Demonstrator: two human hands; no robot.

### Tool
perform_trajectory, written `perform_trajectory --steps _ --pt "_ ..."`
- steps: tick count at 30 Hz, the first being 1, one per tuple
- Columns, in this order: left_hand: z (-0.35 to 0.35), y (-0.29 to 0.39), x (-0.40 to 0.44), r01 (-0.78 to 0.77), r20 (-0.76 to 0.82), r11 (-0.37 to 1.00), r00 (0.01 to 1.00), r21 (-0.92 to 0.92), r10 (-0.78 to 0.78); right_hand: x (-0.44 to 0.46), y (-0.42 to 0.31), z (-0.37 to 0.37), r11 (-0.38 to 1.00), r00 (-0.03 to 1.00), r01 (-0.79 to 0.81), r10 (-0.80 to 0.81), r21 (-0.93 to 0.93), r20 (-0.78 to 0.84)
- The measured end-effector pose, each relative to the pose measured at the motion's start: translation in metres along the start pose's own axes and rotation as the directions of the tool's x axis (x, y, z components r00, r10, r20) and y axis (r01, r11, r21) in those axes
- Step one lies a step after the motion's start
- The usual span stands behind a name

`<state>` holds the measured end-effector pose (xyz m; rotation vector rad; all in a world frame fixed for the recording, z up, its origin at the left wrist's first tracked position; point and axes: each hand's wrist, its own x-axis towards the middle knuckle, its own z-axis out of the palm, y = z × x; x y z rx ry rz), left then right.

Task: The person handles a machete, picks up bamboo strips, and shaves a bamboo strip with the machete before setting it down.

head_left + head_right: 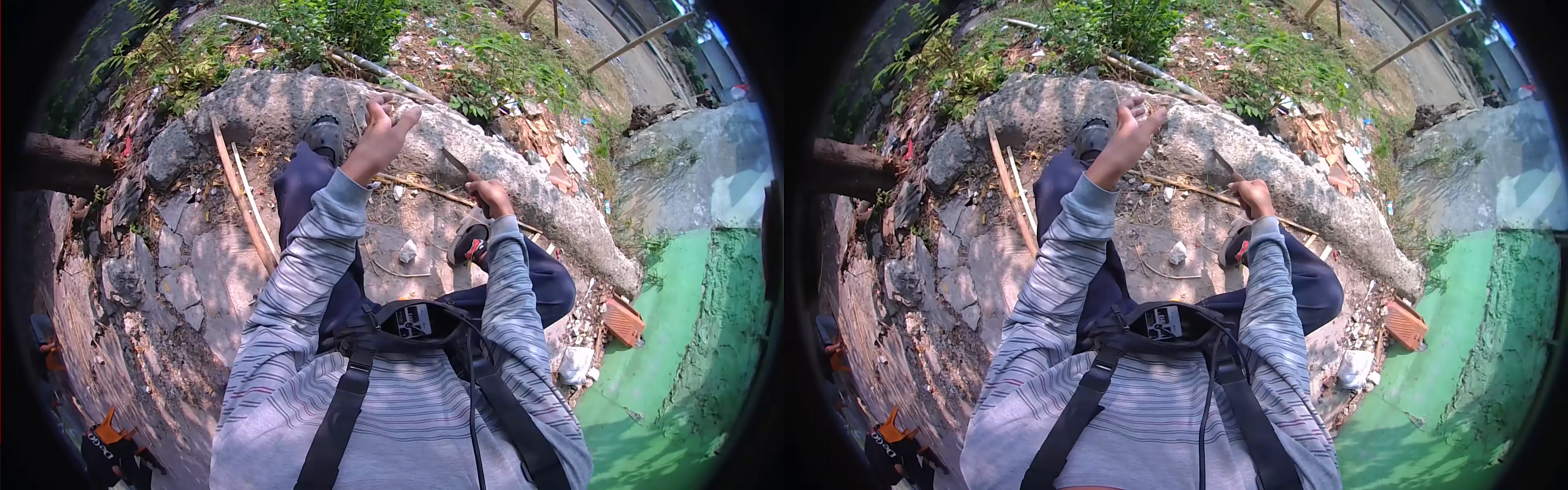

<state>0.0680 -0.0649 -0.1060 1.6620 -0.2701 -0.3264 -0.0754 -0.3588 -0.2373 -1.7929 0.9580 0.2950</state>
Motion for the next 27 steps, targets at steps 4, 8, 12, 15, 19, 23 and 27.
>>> perform_trajectory --steps 4,8,12,15,19,23,27 --pt "-0.003 0.001 0.0 -0.045 0.016 0.998 0.999 -0.042 0.045 -0.023 -0.015 0.0 0.931 0.966 0.148 -0.209 -0.333 -0.154" --pt "-0.005 0.004 0.0 -0.035 0.026 0.996 0.999 -0.077 0.037 -0.029 -0.011 -0.006 0.779 0.827 0.239 -0.476 -0.58 -0.3" --pt "-0.005 0.003 0.0 -0.037 0.048 0.988 0.998 -0.151 0.044 -0.032 -0.038 -0.01 0.74 0.692 0.335 -0.613 -0.583 -0.381" --pt "-0.007 -0.001 -0.001 -0.043 0.044 0.982 0.998 -0.182 0.051 -0.021 -0.054 -0.018 0.712 0.631 0.445 -0.68 -0.543 -0.373" --pt "-0.012 0.0 -0.003 -0.061 0.019 0.986 0.998 -0.156 0.064 -0.017 -0.107 -0.053 0.669 0.647 0.427 -0.696 -0.608 -0.31" --pt "-0.019 0.017 -0.008 -0.077 -0.001 0.99 0.997 -0.115 0.078 -0.114 -0.219 -0.101 0.696 0.752 0.321 -0.599 -0.642 -0.274" --pt "-0.022 0.015 -0.007 -0.063 0.007 0.987 0.998 -0.147 0.065 -0.135 -0.261 -0.119 0.767 0.805 0.243 -0.501 -0.594 -0.318"
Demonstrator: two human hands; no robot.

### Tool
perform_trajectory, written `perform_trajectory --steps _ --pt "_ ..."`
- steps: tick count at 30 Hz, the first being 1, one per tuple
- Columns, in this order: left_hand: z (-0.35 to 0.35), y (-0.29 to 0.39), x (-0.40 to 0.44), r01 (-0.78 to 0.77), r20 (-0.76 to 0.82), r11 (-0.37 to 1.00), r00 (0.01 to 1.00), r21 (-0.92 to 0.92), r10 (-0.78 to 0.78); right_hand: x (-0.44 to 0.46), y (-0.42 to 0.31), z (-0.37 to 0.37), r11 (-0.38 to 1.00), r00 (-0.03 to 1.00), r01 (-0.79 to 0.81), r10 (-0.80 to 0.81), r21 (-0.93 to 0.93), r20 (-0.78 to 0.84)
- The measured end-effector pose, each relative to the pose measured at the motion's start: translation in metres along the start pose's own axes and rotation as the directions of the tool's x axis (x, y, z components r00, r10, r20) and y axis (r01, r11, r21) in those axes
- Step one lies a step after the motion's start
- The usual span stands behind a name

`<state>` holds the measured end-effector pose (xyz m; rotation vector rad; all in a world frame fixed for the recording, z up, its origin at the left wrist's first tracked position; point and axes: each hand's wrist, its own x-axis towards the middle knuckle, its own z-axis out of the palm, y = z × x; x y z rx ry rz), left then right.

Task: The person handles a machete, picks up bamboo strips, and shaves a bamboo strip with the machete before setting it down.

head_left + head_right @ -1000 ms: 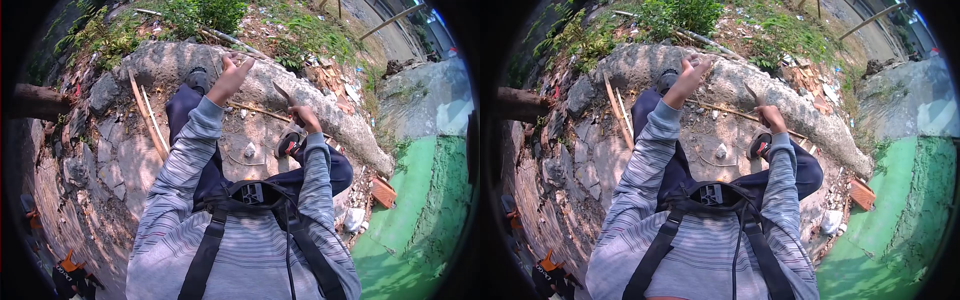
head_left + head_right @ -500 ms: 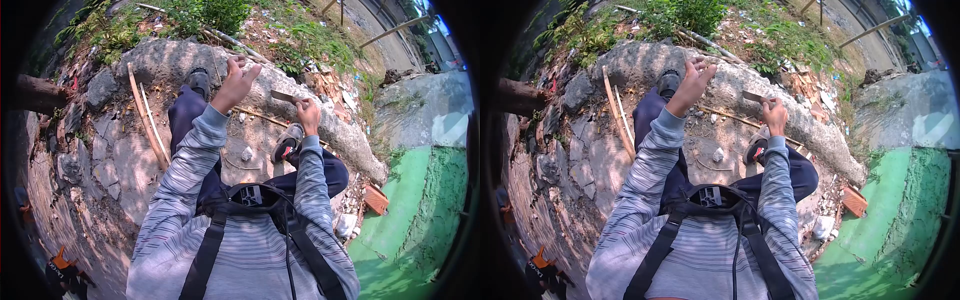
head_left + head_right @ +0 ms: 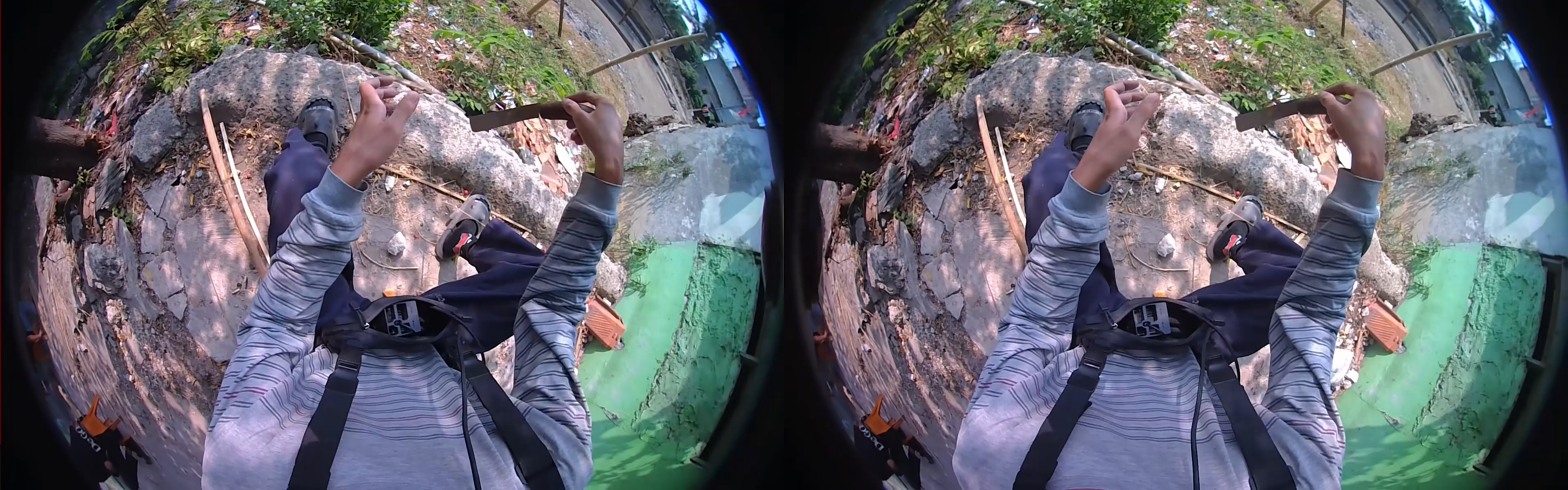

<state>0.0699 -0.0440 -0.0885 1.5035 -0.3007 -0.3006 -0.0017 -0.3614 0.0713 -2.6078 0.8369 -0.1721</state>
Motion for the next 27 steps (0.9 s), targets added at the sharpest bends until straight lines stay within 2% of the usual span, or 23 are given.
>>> perform_trajectory --steps 2,3,4,5,6,7,8,10,12,14,15,16,18,20,21,23,24,27 --pt "-0.001 -0.005 0.002 -0.01 -0.027 1.0 1.0 0.005 0.01 0.021 0.008 0.029 1.0 1.0 0.011 -0.011 0.028 0.0" --pt "-0.003 -0.008 0.004 -0.04 -0.043 0.999 0.998 -0.001 0.04 0.035 0.017 0.072 0.998 0.997 -0.069 0.069 0.01 0.027" --pt "-0.004 -0.009 0.002 -0.063 -0.052 0.998 0.997 -0.006 0.063 0.07 0.073 0.16 0.995 0.998 0.061 -0.061 -0.078 -0.002" --pt "-0.006 -0.003 -0.001 -0.038 -0.047 0.999 0.998 -0.012 0.038 0.055 0.084 0.208 0.975 0.995 -0.027 0.005 -0.221 -0.1" --pt "-0.01 -0.002 0.001 -0.056 -0.066 0.998 0.996 -0.009 0.055 0.056 0.091 0.207 0.981 0.99 -0.034 0.007 -0.189 -0.144" --pt "-0.014 -0.004 0.006 -0.055 -0.069 0.998 0.996 0.03 0.057 0.059 0.094 0.21 0.987 0.993 0.056 -0.071 -0.152 -0.091" --pt "-0.013 -0.009 0.002 -0.027 -0.052 0.998 0.998 0.062 0.031 0.06 0.098 0.208 0.984 0.996 0.051 -0.062 -0.171 -0.061" --pt "-0.008 -0.005 -0.002 -0.038 -0.061 0.999 0.997 0.03 0.039 0.057 0.118 0.203 0.987 0.997 -0.044 0.033 -0.155 -0.077" --pt "-0.008 -0.002 -0.003 -0.025 -0.052 1.0 0.998 0.009 0.025 0.053 0.127 0.204 0.997 0.997 -0.073 0.073 -0.006 -0.036" --pt "-0.01 0.001 -0.003 -0.036 -0.058 0.997 0.998 0.065 0.04 0.048 0.133 0.21 0.995 0.995 -0.096 0.097 -0.042 0.036" --pt "-0.009 0.002 -0.003 -0.031 -0.043 0.998 0.999 0.062 0.034 0.043 0.129 0.211 0.988 0.997 -0.048 0.056 -0.146 0.054" --pt "-0.009 0.002 -0.004 -0.021 -0.024 0.998 0.999 0.06 0.023 0.033 0.12 0.207 0.989 0.966 -0.142 0.15 -0.05 0.209" --pt "-0.007 -0.001 -0.002 -0.035 -0.033 0.998 0.999 0.05 0.036 0.02 0.109 0.208 0.972 0.894 -0.236 0.213 0.01 0.395" --pt "-0.007 -0.003 0.0 -0.057 -0.047 0.997 0.997 0.043 0.059 0.017 0.103 0.205 0.973 0.913 -0.229 0.217 -0.006 0.346" --pt "-0.008 0.0 0.0 -0.041 -0.044 0.999 0.998 0.027 0.042 0.021 0.105 0.204 0.997 0.979 -0.074 0.076 -0.018 0.188" --pt "-0.009 0.001 -0.004 -0.014 -0.041 1.0 0.999 0.01 0.014 0.026 0.113 0.196 0.999 0.999 0.036 -0.036 0.015 0.02" --pt "-0.01 0.0 -0.003 -0.021 -0.041 1.0 0.999 0.015 0.022 0.03 0.108 0.181 0.994 0.998 0.06 -0.062 0.087 0.022" --pt "-0.009 0.0 -0.003 -0.029 -0.028 1.0 0.999 0.0 0.029 0.029 0.071 0.103 0.994 0.997 0.08 -0.08 -0.074 -0.003"
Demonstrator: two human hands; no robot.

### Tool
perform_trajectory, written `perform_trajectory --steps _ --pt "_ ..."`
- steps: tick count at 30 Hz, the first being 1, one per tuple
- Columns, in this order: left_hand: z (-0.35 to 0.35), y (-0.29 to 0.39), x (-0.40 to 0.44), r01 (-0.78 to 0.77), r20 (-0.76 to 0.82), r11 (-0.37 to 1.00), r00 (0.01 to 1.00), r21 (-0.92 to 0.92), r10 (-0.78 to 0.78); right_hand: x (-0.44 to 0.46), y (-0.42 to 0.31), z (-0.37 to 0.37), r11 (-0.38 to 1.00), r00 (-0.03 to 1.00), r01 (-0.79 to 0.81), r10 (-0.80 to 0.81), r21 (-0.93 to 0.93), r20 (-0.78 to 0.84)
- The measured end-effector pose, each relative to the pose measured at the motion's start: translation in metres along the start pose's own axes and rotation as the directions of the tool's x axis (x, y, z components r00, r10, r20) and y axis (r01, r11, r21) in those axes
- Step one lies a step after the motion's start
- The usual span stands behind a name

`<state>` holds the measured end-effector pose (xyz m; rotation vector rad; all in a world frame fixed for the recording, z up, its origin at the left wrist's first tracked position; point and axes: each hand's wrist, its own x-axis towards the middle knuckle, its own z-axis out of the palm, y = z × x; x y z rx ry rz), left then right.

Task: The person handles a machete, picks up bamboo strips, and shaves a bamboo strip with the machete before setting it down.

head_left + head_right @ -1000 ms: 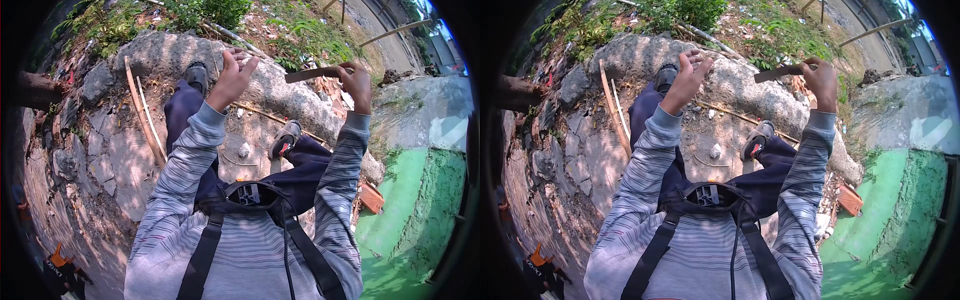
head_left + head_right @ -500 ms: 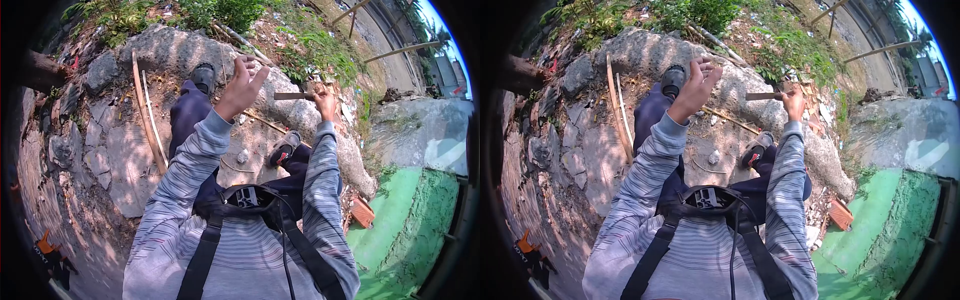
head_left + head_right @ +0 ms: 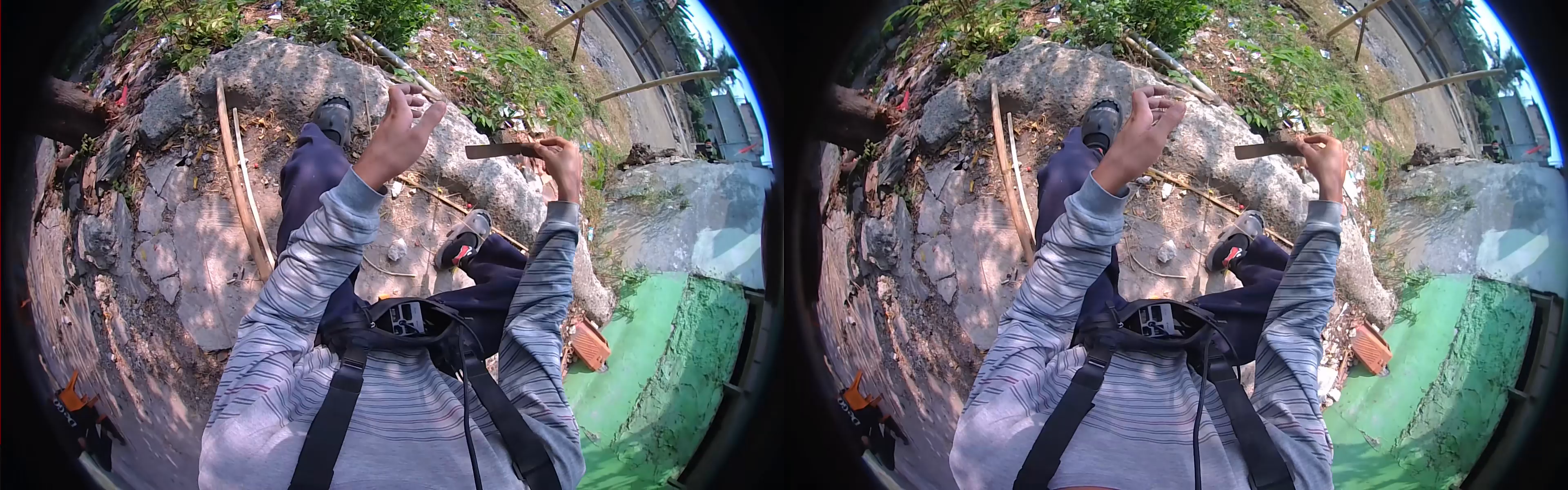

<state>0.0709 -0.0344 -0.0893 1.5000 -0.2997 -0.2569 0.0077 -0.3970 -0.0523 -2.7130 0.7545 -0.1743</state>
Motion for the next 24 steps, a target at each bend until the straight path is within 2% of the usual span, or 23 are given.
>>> perform_trajectory --steps 1,3,5,8,11,12,13,14,15,16,17,19,21,23,24 --pt "-0.001 0.001 0.0 -0.002 0.002 1.0 1.0 -0.018 0.002 -0.001 -0.011 -0.03 0.999 1.0 0.007 -0.008 -0.037 -0.026" --pt "-0.004 0.003 -0.001 0.018 0.007 1.0 1.0 0.001 -0.018 0.002 -0.031 -0.094 0.996 0.998 -0.067 0.066 0.066 0.025" --pt "-0.005 0.009 -0.002 -0.002 0.004 1.0 1.0 -0.013 0.002 -0.003 -0.047 -0.147 0.993 1.0 -0.028 0.028 0.112 -0.005" --pt "-0.004 0.01 -0.002 -0.015 0.0 1.0 1.0 0.001 0.015 0.004 -0.065 -0.178 0.997 1.0 -0.006 0.005 0.071 0.014" --pt "-0.004 0.001 0.004 -0.043 -0.021 0.999 0.999 0.031 0.044 0.03 -0.068 -0.111 0.998 0.999 -0.036 0.033 0.057 0.043" --pt "-0.003 0.001 0.003 -0.044 -0.025 0.998 0.999 0.04 0.045 0.039 -0.067 -0.058 0.999 0.999 -0.034 0.033 0.017 0.036" --pt "-0.002 0.001 0.0 -0.044 -0.023 0.998 0.999 0.045 0.045 0.061 -0.039 0.031 0.997 0.998 -0.049 0.05 -0.052 0.032" --pt "-0.003 0.001 0.001 -0.018 -0.019 0.999 1.0 0.034 0.019 0.047 -0.026 0.102 0.963 0.997 0.065 -0.072 -0.26 -0.017" --pt "-0.004 0.004 -0.001 -0.028 -0.028 0.999 0.999 0.039 0.029 0.045 -0.039 0.107 0.97 0.992 -0.086 0.062 -0.227 -0.11" --pt "-0.007 0.008 0.002 -0.034 -0.037 0.998 0.999 0.054 0.036 0.051 -0.042 0.116 0.991 0.998 -0.057 0.054 -0.12 -0.024" --pt "-0.006 0.008 -0.001 -0.022 -0.034 0.998 0.999 0.059 0.024 0.055 -0.042 0.124 0.988 0.998 0.056 -0.059 -0.147 -0.017" --pt "-0.005 0.004 -0.001 -0.051 -0.033 0.999 0.998 0.008 0.051 0.046 -0.042 0.114 0.99 0.998 -0.045 0.04 -0.133 -0.042" --pt "-0.007 0.007 -0.004 -0.034 -0.032 0.999 0.999 0.039 0.035 0.044 -0.032 0.116 0.975 0.995 0.037 -0.056 -0.22 -0.083" --pt "-0.008 0.007 -0.005 -0.043 -0.032 0.998 0.998 0.054 0.045 0.044 -0.015 0.117 0.978 0.997 0.057 -0.068 -0.202 -0.044" --pt "-0.009 0.009 -0.005 -0.04 -0.028 0.998 0.999 0.051 0.041 0.044 -0.004 0.115 0.989 0.997 0.081 -0.08 -0.12 0.014"
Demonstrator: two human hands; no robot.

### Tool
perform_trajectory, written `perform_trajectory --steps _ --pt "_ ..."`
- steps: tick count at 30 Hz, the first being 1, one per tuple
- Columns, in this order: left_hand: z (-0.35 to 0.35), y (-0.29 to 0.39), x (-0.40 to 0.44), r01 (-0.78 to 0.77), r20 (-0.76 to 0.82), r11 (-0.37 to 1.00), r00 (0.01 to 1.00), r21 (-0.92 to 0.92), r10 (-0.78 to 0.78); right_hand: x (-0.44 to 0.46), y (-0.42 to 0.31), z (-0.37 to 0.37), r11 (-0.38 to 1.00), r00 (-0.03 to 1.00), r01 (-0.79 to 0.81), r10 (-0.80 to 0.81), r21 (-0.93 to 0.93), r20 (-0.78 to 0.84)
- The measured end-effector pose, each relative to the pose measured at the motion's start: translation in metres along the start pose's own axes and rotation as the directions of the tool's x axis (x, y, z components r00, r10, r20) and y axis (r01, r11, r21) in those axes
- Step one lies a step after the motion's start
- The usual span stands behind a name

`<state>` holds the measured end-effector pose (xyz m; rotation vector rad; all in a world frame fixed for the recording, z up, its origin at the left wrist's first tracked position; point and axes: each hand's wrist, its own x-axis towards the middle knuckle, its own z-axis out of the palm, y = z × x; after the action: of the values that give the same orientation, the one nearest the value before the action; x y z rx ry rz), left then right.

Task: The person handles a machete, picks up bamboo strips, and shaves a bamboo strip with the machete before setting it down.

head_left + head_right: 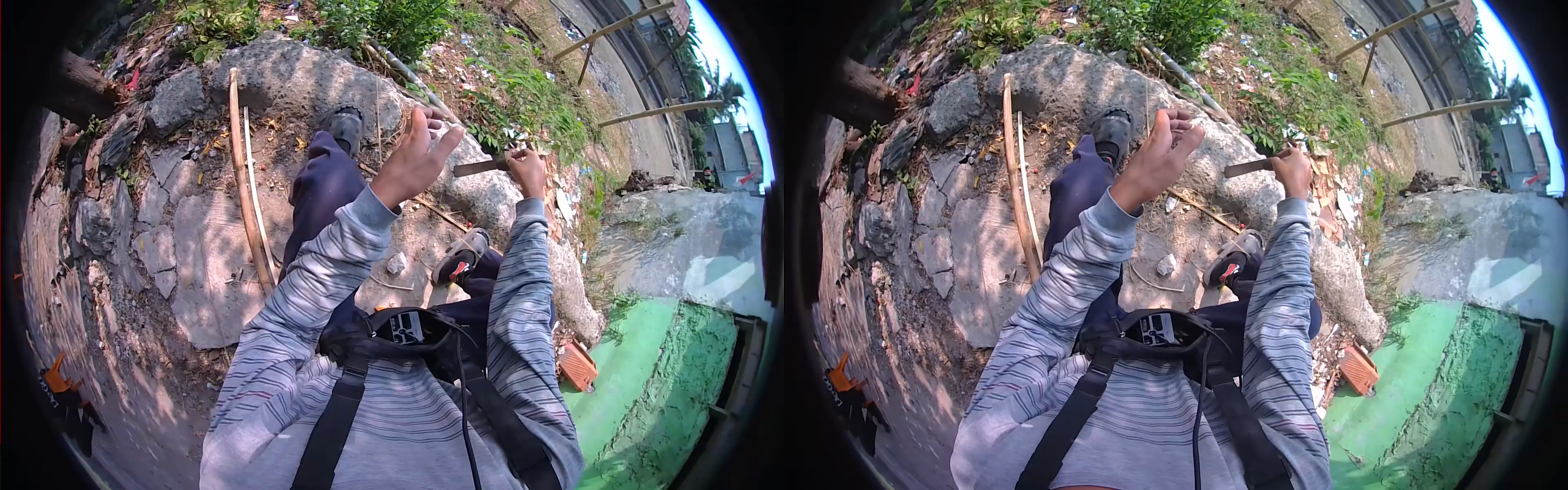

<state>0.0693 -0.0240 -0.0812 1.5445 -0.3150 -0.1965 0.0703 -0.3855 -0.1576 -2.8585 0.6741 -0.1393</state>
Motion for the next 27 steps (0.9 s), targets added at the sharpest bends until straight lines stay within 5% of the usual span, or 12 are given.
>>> perform_trajectory --steps 3,5,6,9,13,15,17,19,21,25,27 --pt "-0.002 0.002 -0.002 0.008 -0.003 1.0 1.0 0.007 -0.008 -0.014 0.022 -0.008 0.976 0.997 -0.008 -0.008 0.219 0.074" --pt "-0.003 0.0 -0.002 0.002 0.004 1.0 1.0 -0.011 -0.002 -0.027 0.029 -0.015 0.78 0.939 -0.322 0.192 0.537 0.284" --pt "-0.003 0.001 -0.003 -0.011 -0.008 0.999 1.0 -0.032 0.01 -0.034 0.036 -0.012 0.659 0.958 -0.286 0.188 0.695 0.216" --pt "-0.004 -0.004 -0.001 -0.04 -0.015 0.999 0.999 0.0 0.04 -0.046 0.061 0.006 0.715 0.944 -0.129 0.301 0.687 -0.137" --pt "-0.003 -0.005 0.001 -0.008 -0.006 0.999 1.0 -0.048 0.008 -0.046 0.097 0.011 0.685 0.917 -0.189 0.379 0.703 -0.122" --pt "-0.003 -0.003 0.001 -0.02 -0.017 0.999 1.0 -0.025 0.02 -0.046 0.103 -0.002 0.659 0.845 -0.515 0.497 0.548 0.196" --pt "-0.002 0.0 0.0 -0.01 -0.012 1.0 1.0 -0.019 0.01 -0.057 0.104 -0.007 0.721 0.866 -0.494 0.455 0.486 0.206" --pt "-0.002 0.005 -0.002 0.001 0.003 1.0 1.0 -0.02 0.0 -0.065 0.1 -0.005 0.785 0.943 -0.307 0.325 0.539 0.063" --pt "-0.001 0.002 0.0 -0.006 -0.006 1.0 1.0 -0.009 0.006 -0.057 0.111 0.006 0.934 0.962 -0.202 0.245 0.293 -0.117" --pt "0.0 -0.005 0.0 -0.037 0.006 0.999 0.999 -0.024 0.037 -0.107 0.013 -0.077 0.992 0.98 -0.096 0.109 0.083 -0.168" --pt "0.002 -0.006 0.002 -0.007 0.028 1.0 1.0 -0.016 0.007 -0.12 0.006 -0.105 0.988 0.982 -0.005 0.034 0.156 -0.184"
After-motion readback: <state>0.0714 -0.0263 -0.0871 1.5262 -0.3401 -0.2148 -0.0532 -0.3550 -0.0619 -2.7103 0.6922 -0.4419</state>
